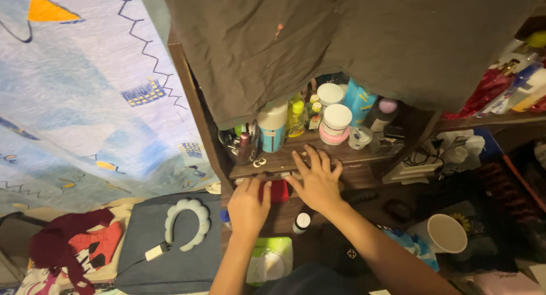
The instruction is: The person organizes items on a cluttered vanity table. They open a pink jewelry box, pick up and examine several gold-colored rings, and place them back into the box. They also handle a small black pouch, a white paper, and a small bottle, moving them around the surface.
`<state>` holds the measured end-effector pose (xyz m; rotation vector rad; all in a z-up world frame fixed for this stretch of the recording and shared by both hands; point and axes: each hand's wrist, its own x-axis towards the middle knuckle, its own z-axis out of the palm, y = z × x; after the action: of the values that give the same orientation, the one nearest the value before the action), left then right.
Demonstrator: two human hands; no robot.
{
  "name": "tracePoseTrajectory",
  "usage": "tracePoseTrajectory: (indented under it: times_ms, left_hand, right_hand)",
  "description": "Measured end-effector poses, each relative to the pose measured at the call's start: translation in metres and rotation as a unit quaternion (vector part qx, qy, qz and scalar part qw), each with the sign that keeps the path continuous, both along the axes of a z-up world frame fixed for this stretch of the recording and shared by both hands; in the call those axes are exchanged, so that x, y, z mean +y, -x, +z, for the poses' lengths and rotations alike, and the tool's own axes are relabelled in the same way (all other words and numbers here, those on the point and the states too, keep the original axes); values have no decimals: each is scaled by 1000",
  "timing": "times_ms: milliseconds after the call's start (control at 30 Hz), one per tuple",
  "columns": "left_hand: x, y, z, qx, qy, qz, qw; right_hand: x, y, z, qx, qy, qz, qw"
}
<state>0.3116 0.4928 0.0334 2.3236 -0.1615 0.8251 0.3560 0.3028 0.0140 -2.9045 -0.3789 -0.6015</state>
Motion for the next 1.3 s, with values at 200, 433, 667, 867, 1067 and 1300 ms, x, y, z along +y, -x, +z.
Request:
tracePoseTrajectory:
  times_ms: [200,433,667,867,1067,1300]
  left_hand:
    - [0,1,-5,2,-14,-4,1000]
    - [-8,-3,-5,-8,-3,-28,1000]
    - [-4,-1,1,-12,4,-17,1000]
    - [-1,-1,1,0,-3,-15,1000]
    - [2,-1,-4,7,-17,-5,1000]
    - [-6,1,1,13,4,-32,999]
  right_hand:
    - [-5,1,14,13,-67,-18,998]
    - [-12,-12,5,36,-66,6,997]
    - [20,4,2,52,-40,48,997]
    - [36,1,3,53,-35,82,995]
    - [9,8,1,53,-82,11,995]
    - [23,15,4,45,-73,56,995]
